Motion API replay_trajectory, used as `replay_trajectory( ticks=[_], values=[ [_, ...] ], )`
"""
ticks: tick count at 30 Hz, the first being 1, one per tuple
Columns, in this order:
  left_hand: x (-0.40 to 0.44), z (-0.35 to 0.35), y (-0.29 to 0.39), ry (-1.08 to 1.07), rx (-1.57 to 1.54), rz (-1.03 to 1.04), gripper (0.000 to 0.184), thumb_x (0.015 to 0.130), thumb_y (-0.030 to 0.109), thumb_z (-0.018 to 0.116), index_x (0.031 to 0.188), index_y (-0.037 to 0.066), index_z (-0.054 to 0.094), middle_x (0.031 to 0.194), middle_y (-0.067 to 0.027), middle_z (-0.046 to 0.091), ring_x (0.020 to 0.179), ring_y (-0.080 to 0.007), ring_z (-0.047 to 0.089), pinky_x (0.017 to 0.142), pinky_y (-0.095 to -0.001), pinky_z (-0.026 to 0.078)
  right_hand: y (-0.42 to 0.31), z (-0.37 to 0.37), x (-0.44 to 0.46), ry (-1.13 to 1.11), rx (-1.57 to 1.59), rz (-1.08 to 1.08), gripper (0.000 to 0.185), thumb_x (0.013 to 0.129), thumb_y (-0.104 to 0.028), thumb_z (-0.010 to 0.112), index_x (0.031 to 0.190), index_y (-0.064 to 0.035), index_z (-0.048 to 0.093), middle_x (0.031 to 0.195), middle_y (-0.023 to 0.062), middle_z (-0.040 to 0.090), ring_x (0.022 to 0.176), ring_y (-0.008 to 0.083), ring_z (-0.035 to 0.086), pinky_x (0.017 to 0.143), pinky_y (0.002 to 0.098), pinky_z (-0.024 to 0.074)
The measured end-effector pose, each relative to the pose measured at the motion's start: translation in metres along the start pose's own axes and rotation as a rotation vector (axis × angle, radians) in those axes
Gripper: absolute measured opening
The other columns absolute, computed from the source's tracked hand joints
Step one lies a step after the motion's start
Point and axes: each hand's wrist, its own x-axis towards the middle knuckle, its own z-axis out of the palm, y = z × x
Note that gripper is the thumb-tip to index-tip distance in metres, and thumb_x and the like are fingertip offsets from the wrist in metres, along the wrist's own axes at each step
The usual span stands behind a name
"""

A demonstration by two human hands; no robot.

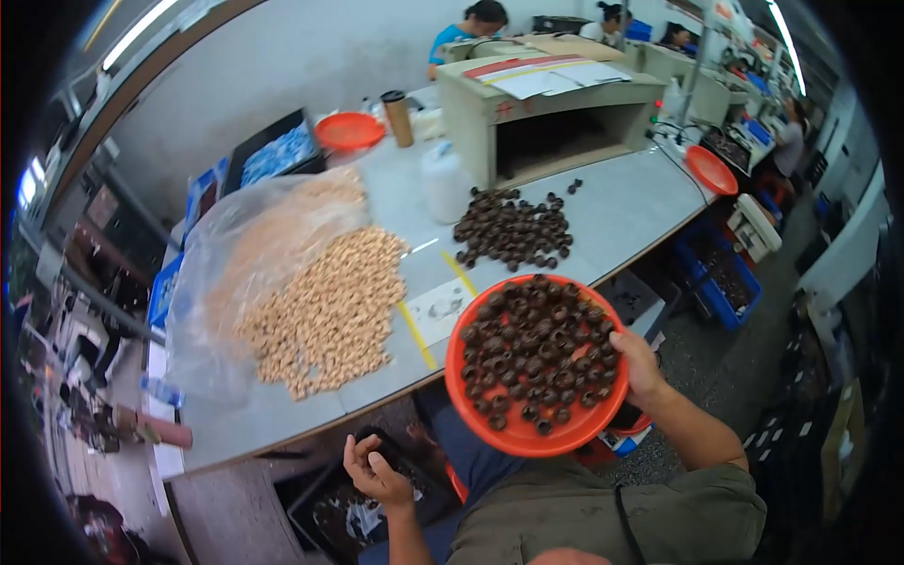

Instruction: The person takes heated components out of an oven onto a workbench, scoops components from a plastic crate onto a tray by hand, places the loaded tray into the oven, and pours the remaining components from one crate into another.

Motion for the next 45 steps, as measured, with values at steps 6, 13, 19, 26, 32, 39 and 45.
replay_trajectory(
  ticks=[6, 13, 19, 26, 32, 39, 45],
  values=[
    [0.055, 0.070, -0.027, 0.036, 0.700, 0.445, 0.060, 0.091, 0.021, 0.057, 0.143, -0.003, 0.040, 0.137, -0.0208, 0.052, 0.138, -0.0423, 0.038, 0.116, -0.0612, 0.022, -0.086, -0.107, 0.028, 0.397, -0.105, -0.196, 0.037, 0.102, -0.021, 0.043, 0.124, 0.0050, 0.059, 0.117, 0.0159, 0.069, 0.103, 0.0222, 0.069, 0.094, 0.0366, 0.0557],
    [0.077, 0.116, -0.064, 0.088, 0.964, 0.389, 0.071, 0.096, 0.046, 0.048, 0.149, 0.002, 0.034, 0.152, -0.0204, 0.041, 0.149, -0.0491, 0.022, 0.115, -0.0725, 0.009, -0.215, -0.181, 0.265, 0.621, -0.332, -0.074, 0.025, 0.099, -0.030, 0.045, 0.108, -0.0166, 0.064, 0.073, 0.0015, 0.064, 0.053, 0.0181, 0.058, 0.038, 0.0312, 0.0339],
    [0.082, 0.117, -0.055, 0.059, 0.999, 0.345, 0.074, 0.092, 0.044, 0.051, 0.150, 0.002, 0.034, 0.154, -0.0207, 0.038, 0.151, -0.0484, 0.017, 0.116, -0.0711, 0.005, -0.277, -0.165, 0.484, 1.040, -0.481, -0.148, 0.045, 0.085, -0.023, 0.073, 0.125, -0.0041, 0.060, 0.117, 0.0137, 0.068, 0.088, 0.0323, 0.070, 0.064, 0.0430, 0.0609],
    [0.077, 0.117, -0.056, 0.021, 1.047, 0.286, 0.077, 0.093, 0.049, 0.048, 0.150, 0.000, 0.033, 0.154, -0.0204, 0.037, 0.151, -0.0487, 0.016, 0.115, -0.0707, 0.003, -0.277, -0.193, 0.526, 1.224, -0.560, -0.124, 0.041, 0.090, -0.013, 0.062, 0.128, -0.0007, 0.056, 0.116, 0.0169, 0.068, 0.086, 0.0353, 0.071, 0.062, 0.0450, 0.0625],
    [0.079, 0.118, -0.058, 0.042, 1.042, 0.303, 0.077, 0.092, 0.047, 0.048, 0.150, -0.001, 0.033, 0.154, -0.0199, 0.037, 0.151, -0.0471, 0.015, 0.116, -0.0700, 0.003, -0.288, -0.307, 0.569, 1.180, -0.505, -0.182, 0.037, 0.095, -0.009, 0.054, 0.130, 0.0009, 0.053, 0.109, 0.0176, 0.070, 0.084, 0.0360, 0.072, 0.061, 0.0469, 0.0627],
    [0.079, 0.115, -0.058, 0.039, 0.858, 0.335, 0.075, 0.092, 0.044, 0.051, 0.150, -0.001, 0.033, 0.152, -0.0220, 0.039, 0.150, -0.0484, 0.018, 0.117, -0.0677, 0.004, -0.252, -0.231, 0.369, 0.992, -0.600, -0.152, 0.045, 0.091, -0.012, 0.047, 0.136, -0.0033, 0.051, 0.104, 0.0178, 0.071, 0.077, 0.0336, 0.074, 0.053, 0.0442, 0.0620],
    [0.052, 0.070, -0.074, 0.187, 0.410, 0.428, 0.062, 0.093, 0.023, 0.054, 0.143, -0.006, 0.034, 0.147, -0.0261, 0.042, 0.146, -0.0509, 0.025, 0.120, -0.0636, 0.005, -0.190, -0.191, 0.224, 0.176, -0.170, -0.216, 0.022, 0.088, -0.009, 0.066, 0.109, -0.0032, 0.065, 0.106, 0.0113, 0.071, 0.099, 0.0235, 0.070, 0.094, 0.0382, 0.0562]
  ],
)
